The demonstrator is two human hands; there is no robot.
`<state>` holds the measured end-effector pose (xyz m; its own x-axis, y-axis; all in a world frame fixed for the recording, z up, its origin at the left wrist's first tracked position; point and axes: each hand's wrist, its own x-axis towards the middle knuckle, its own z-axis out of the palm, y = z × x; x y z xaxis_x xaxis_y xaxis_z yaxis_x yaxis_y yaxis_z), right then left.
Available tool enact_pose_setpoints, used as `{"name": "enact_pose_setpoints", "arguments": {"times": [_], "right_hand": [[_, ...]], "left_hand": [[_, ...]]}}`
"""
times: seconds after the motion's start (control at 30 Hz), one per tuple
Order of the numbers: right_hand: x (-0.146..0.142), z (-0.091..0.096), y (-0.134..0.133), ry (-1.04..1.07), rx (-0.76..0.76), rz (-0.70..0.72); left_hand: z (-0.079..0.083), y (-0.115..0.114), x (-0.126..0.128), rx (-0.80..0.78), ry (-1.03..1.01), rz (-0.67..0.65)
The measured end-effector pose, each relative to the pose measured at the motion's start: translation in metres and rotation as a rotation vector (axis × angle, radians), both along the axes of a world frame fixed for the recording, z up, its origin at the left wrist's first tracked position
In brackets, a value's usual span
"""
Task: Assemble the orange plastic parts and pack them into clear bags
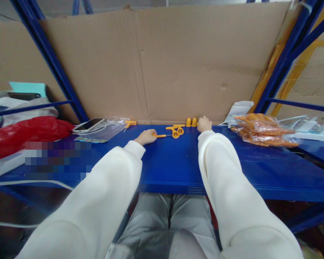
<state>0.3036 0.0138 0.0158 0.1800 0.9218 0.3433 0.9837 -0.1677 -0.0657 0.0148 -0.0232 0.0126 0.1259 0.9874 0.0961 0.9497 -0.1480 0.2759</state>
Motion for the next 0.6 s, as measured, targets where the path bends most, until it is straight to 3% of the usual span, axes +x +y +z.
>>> {"name": "enact_pose_setpoints", "arguments": {"times": [0.37,0.53,0.6], "right_hand": [[0.014,-0.012,0.003,-0.049,0.070,-0.006],[0.023,-0.018,0.008,0.015,-0.160,-0.009],[0.026,-0.019,0.007,0.037,-0.142,-0.017]], "left_hand": [[0.000,-0.003,-0.001,0.024,-0.007,0.050],[0.003,-0.008,0.001,0.000,0.027,0.063],[0.005,-0.011,0.001,-0.007,0.038,0.073]]}}
